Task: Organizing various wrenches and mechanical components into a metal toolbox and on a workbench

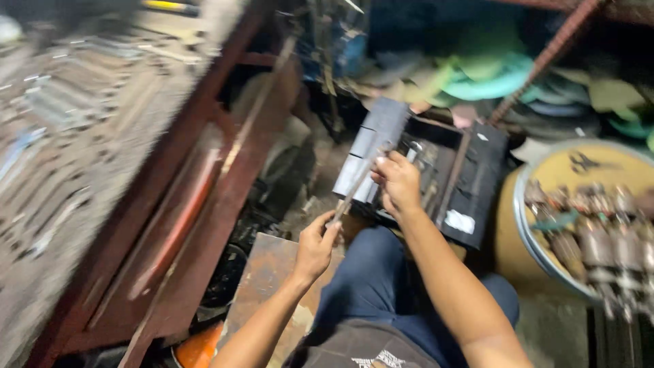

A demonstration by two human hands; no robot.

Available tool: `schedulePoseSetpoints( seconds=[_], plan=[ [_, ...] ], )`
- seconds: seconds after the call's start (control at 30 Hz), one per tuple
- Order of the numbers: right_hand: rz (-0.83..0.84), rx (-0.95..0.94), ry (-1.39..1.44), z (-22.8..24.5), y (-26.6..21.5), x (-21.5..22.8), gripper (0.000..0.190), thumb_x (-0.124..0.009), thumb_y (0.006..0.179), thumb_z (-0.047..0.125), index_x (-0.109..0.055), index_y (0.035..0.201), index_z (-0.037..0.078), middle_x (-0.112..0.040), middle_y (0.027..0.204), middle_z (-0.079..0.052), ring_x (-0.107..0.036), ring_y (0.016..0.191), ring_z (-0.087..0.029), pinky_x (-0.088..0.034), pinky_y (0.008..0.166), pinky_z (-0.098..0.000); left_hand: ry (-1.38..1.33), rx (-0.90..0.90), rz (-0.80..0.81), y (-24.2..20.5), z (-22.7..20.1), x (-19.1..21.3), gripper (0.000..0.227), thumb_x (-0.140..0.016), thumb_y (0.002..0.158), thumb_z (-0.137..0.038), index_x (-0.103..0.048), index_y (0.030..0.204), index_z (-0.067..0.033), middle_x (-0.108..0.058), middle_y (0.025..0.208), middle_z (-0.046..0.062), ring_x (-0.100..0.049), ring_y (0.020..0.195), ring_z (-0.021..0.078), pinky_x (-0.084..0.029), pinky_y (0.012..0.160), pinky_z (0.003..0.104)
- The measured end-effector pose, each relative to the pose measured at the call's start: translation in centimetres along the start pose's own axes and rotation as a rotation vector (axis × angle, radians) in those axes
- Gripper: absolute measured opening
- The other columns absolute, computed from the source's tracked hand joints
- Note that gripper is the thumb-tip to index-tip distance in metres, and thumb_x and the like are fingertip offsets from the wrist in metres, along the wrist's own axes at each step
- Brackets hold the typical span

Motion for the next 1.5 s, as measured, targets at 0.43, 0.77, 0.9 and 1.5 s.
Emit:
schedulePoseSetpoints(
  seconds=[0.43, 0.77, 0.9, 1.5],
  plan=[
    [-0.147, -0.067, -0.347, -6.5, 8.3, 14.5, 0.028, -0.075, 0.086, 0.005, -0.068, 0.113, 0.001, -0.070, 0.079, -0.005, -0.062, 0.048, -0.008, -0.056, 0.044, -0.0191, 0.329, -0.040, 0.104, 8.3, 6.0, -17.5, 0.043, -0.067, 0.098, -0.026, -0.065, 0.129, 0.0035, -0.072, 0.108, 0.030, -0.070, 0.103, 0.0464, -0.059, 0.084, 0.052],
    [-0.467, -0.163, -0.570, -16.4, 19.9, 23.4, 0.023, -0.074, 0.076, 0.005, -0.078, 0.098, 0.007, -0.068, 0.064, -0.012, -0.062, 0.044, -0.023, -0.049, 0.036, -0.0351, 0.752, -0.087, 0.324, 14.4, 11.7, -22.5, 0.025, -0.075, 0.088, -0.022, -0.070, 0.107, -0.0079, -0.064, 0.090, 0.009, -0.072, 0.086, 0.0343, -0.061, 0.070, 0.042],
    [-0.602, -0.194, -0.540, -16.6, 19.9, 23.5, 0.019, -0.068, 0.070, -0.001, -0.078, 0.085, 0.006, -0.065, 0.054, -0.013, -0.066, 0.044, -0.025, -0.054, 0.040, -0.0345, 0.844, -0.072, 0.396, 15.9, 14.5, -23.7, 0.023, -0.076, 0.083, -0.024, -0.070, 0.099, -0.0086, -0.063, 0.089, 0.011, -0.070, 0.085, 0.0378, -0.062, 0.069, 0.046],
    [-0.594, -0.378, -0.975, -16.8, 19.9, 24.2, 0.031, -0.059, 0.090, 0.016, -0.076, 0.113, 0.027, -0.076, 0.112, -0.001, -0.070, 0.116, -0.023, -0.059, 0.094, -0.0378, 0.885, -0.099, 0.451, 17.9, 22.5, -25.9, 0.025, -0.054, 0.089, -0.005, -0.071, 0.107, -0.0034, -0.066, 0.092, 0.017, -0.074, 0.084, 0.0424, -0.062, 0.068, 0.044]
  ],
)
Point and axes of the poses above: each hand's wrist, its own y-axis towards the middle knuckle, its own x-axis out of the back of the hand, z = x × y, the point moved 9 cm from there along y, towards the middle knuckle
